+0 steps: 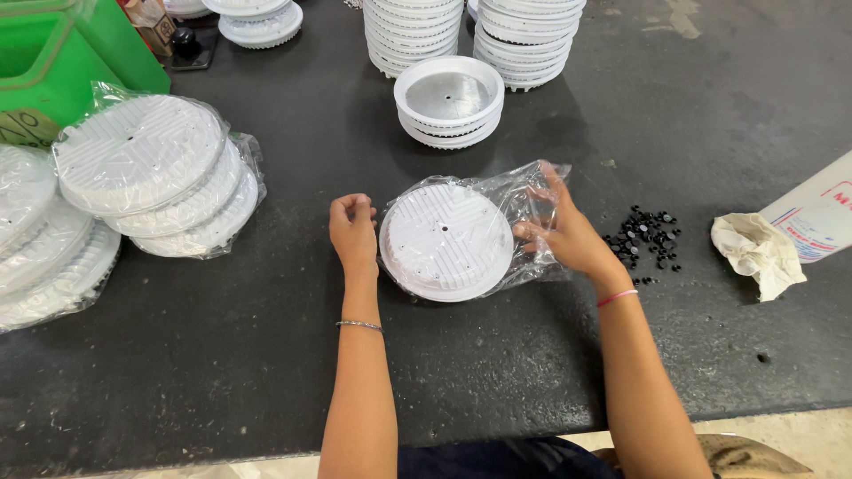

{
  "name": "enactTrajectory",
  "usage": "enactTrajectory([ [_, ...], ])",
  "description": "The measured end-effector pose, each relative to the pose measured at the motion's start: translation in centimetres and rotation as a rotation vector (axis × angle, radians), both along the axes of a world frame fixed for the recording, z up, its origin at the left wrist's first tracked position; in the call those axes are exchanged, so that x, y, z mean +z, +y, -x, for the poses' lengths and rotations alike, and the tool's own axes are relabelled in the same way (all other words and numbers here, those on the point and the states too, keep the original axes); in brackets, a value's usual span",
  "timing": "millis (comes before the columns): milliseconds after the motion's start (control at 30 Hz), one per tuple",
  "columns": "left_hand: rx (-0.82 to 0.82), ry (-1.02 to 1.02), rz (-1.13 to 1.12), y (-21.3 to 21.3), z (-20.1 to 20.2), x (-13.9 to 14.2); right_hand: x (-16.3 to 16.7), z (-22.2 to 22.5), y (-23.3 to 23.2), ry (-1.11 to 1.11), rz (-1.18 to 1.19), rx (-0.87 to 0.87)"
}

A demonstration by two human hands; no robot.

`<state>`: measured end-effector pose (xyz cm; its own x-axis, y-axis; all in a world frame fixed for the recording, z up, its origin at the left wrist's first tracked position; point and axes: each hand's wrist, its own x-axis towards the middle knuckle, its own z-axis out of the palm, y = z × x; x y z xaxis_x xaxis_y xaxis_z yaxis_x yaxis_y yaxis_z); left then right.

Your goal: The person unpacks a white plastic component from a plastic bag, wipes its interior with a cloth, places small black beads into the center hole, and then stacks the component with others. The process is repeated for multiple components.

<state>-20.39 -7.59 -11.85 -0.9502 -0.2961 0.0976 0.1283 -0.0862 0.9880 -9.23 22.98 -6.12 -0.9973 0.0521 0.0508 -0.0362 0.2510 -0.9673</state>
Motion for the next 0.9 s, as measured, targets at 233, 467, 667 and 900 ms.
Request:
enactTrajectory([
  [233, -0.077, -0.096, 0.108, 0.4, 0.3, -0.7, -2.1, 1.1, 0.6, -0.071, -0.027, -0.061],
  [467, -0.092, -0.059, 0.248, 1.2, 0.7, -1.6, -5.4, 2.3, -0.3, -0.147, 0.130, -0.084],
  [667, -0.078, 0.023, 0.108, 2.3, 0.1, -1.5, -6.7, 2.7, -0.3, -0.090, 0.273, -0.040],
  [900, -0.301, -0.164, -0.376, 1.5, 0.0, 0.0, -6.6, 3.0, -0.6, -0.190, 0.236, -0.144],
])
